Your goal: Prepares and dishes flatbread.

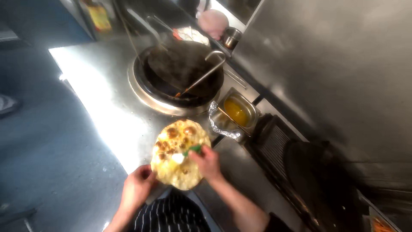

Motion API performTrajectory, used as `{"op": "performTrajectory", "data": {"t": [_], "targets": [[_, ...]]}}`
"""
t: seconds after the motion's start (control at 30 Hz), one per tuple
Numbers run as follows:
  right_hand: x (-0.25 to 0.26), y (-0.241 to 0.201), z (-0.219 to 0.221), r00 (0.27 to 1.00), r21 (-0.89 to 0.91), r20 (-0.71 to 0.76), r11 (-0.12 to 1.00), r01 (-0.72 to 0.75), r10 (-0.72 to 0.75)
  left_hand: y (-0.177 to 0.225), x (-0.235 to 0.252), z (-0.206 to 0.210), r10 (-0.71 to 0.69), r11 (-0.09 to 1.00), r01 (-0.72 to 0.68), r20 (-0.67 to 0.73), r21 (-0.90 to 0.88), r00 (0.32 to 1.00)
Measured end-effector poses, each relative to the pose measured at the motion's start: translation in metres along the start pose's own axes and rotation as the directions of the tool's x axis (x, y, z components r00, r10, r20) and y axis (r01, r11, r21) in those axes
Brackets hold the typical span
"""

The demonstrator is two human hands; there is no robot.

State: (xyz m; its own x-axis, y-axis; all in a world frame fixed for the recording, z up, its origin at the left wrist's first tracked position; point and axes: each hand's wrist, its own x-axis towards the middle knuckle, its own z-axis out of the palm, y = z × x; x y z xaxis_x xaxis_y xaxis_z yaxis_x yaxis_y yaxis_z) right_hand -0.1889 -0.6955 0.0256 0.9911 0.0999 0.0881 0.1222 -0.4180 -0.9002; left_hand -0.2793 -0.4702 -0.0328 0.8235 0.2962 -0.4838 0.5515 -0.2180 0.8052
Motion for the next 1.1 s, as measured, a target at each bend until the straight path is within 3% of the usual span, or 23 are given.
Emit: {"op": "performTrajectory", "data": {"t": [0.07, 0.13, 0.23, 0.3, 0.4, 0.47, 0.57, 0.63, 0.7, 0.73, 0.8, 0.87, 0.9, 0.97, 1.0, 1.03, 1.07, 1.1], "targets": [[0.035, 0.011, -0.006, 0.991, -0.141, -0.13, 0.989, -0.045, 0.027, 0.003, -0.001, -0.002, -0.016, 0.998, 0.017, 0.007, -0.066, 1.0], [0.053, 0.017, -0.021, 0.959, -0.318, -0.247, 0.946, 0.058, -0.141, 0.005, -0.002, -0.004, -0.018, 0.99, 0.02, 0.012, -0.14, 1.0], [0.054, 0.02, -0.029, 0.845, -0.469, -0.326, 0.848, 0.245, -0.424, 0.004, -0.001, -0.011, 0.0, 0.974, 0.003, 0.017, -0.227, 1.0], [0.027, 0.023, -0.021, 0.819, -0.499, -0.21, 0.779, 0.38, -0.534, 0.001, -0.001, -0.014, -0.001, 0.968, -0.003, -0.018, -0.252, 1.0], [-0.033, 0.02, -0.003, 0.829, -0.33, 0.069, 0.772, 0.544, -0.555, -0.002, 0.002, -0.018, -0.019, 0.977, 0.005, -0.065, -0.214, 0.998], [-0.05, 0.005, -0.016, 0.846, -0.182, 0.077, 0.827, 0.532, -0.527, -0.002, -0.001, -0.017, -0.051, 0.991, 0.046, -0.038, -0.123, 0.998], [-0.025, -0.041, -0.083, 0.862, -0.115, -0.18, 0.88, 0.46, -0.474, 0.004, -0.011, -0.007, -0.154, 0.985, 0.159, 0.065, -0.069, 0.986], [0.01, -0.061, -0.136, 0.789, -0.239, -0.354, 0.864, 0.443, -0.503, 0.011, -0.012, 0.004, -0.196, 0.973, 0.201, 0.06, -0.109, 0.979], [0.052, -0.054, -0.175, 0.735, -0.367, -0.42, 0.84, 0.4, -0.533, 0.017, -0.008, 0.009, -0.221, 0.965, 0.223, 0.026, -0.139, 0.975], [0.073, -0.043, -0.188, 0.747, -0.433, -0.412, 0.834, 0.343, -0.521, 0.018, -0.005, 0.007, -0.225, 0.966, 0.224, 0.007, -0.128, 0.974], [0.102, -0.021, -0.198, 0.851, -0.586, -0.323, 0.794, 0.164, -0.414, 0.016, 0.0, -0.007, -0.192, 0.979, 0.187, -0.057, -0.085, 0.98], [0.107, -0.017, -0.19, 0.935, -0.704, -0.222, 0.709, 0.041, -0.275, 0.009, 0.002, -0.029, -0.131, 0.991, 0.12, -0.184, -0.065, 0.974], [0.1, -0.019, -0.177, 0.931, -0.753, -0.18, 0.654, 0.077, -0.318, 0.002, 0.002, -0.039, -0.111, 0.992, 0.089, -0.277, -0.091, 0.954], [0.08, -0.018, -0.134, 0.805, -0.783, -0.117, 0.552, 0.285, -0.582, -0.015, -0.001, -0.051, -0.182, 0.964, 0.074, -0.433, -0.255, 0.883], [0.071, -0.015, -0.104, 0.765, -0.744, -0.087, 0.553, 0.376, -0.638, -0.021, -0.004, -0.053, -0.266, 0.92, 0.092, -0.433, -0.381, 0.861], [0.063, -0.008, -0.071, 0.81, -0.679, -0.04, 0.611, 0.408, -0.586, -0.027, -0.007, -0.05, -0.347, 0.853, 0.116, -0.387, -0.509, 0.854], [0.06, -0.002, -0.041, 0.92, -0.609, 0.052, 0.718, 0.337, -0.388, -0.03, -0.011, -0.045, -0.411, 0.77, 0.14, -0.317, -0.622, 0.854], [0.065, 0.003, -0.015, 0.982, -0.555, 0.171, 0.817, 0.158, -0.073, -0.034, -0.015, -0.038, -0.443, 0.68, 0.164, -0.223, -0.714, 0.868]]}}
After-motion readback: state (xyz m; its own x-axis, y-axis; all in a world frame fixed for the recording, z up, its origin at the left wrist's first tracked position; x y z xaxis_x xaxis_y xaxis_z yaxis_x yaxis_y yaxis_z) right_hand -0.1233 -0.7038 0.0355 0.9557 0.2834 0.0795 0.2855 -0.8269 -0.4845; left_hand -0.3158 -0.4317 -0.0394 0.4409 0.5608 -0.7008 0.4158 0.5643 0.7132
